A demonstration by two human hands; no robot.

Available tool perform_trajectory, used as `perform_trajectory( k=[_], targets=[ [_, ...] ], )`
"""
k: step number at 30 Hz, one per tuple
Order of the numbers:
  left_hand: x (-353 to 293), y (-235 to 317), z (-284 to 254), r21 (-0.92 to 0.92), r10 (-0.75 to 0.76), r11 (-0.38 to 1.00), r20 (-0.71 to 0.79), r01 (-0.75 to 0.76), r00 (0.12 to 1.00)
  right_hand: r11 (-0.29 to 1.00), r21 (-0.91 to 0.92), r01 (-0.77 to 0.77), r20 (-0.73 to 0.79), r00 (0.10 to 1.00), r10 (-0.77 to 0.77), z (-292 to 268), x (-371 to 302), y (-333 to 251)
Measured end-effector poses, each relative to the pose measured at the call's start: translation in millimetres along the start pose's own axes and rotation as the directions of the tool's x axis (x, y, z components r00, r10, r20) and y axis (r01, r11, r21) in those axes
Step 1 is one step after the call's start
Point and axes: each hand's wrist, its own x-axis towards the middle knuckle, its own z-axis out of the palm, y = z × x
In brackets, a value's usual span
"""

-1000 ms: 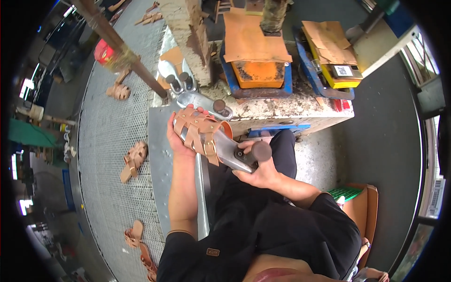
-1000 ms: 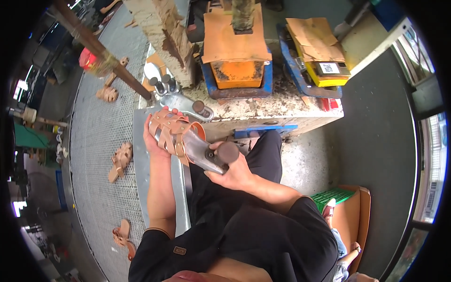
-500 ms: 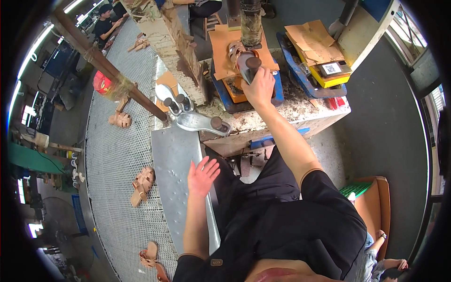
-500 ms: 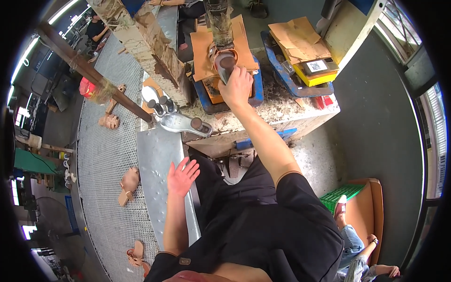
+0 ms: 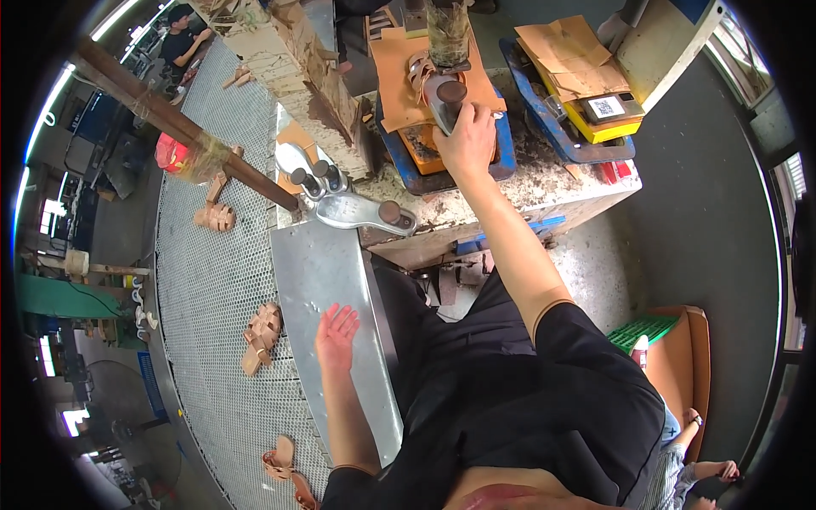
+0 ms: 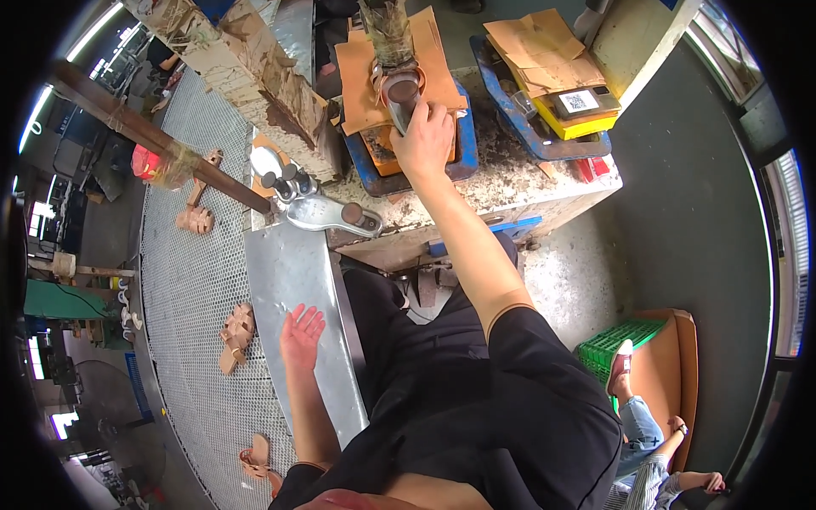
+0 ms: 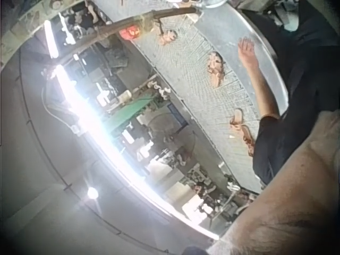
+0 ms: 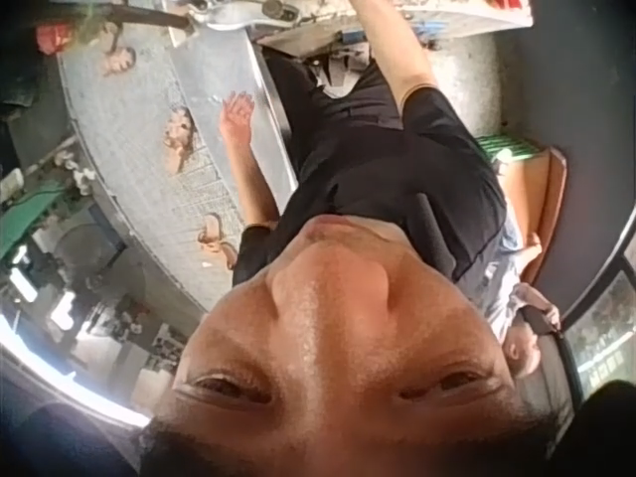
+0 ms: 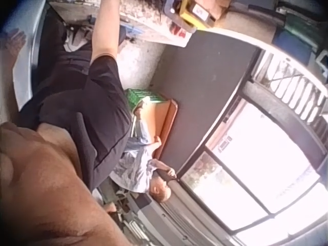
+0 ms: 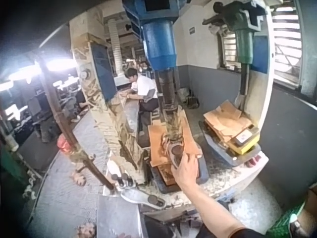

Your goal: Assembling shoe components and straps using a manual press at a workstation.

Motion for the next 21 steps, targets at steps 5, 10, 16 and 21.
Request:
perform_trajectory(
  k=[5, 10, 16, 21],
  targets=[
    [20, 40, -80, 0.597, 0.57, 0.716, -0.199, -0.363, 0.797, 0.964, 0.11, 0.243, -0.19, 0.957, -0.219, -41, -28, -15],
    [46, 109, -200, 0.987, 0.848, 0.145, -0.16, 0.069, 0.506, 0.838, 0.473, 0.273, 0.162, 0.908, -0.388, -70, -160, -38],
    [51, 130, -258, 0.915, 0.694, -0.021, -0.278, 0.404, 0.665, 0.844, 0.536, -0.023, 0.619, 0.69, -0.375, -87, -311, -21],
    [49, 171, -290, 0.955, 0.365, 0.162, -0.291, 0.247, 0.884, 0.885, 0.425, -0.188, 0.798, 0.54, -0.268, -93, -338, -20]
  ],
)
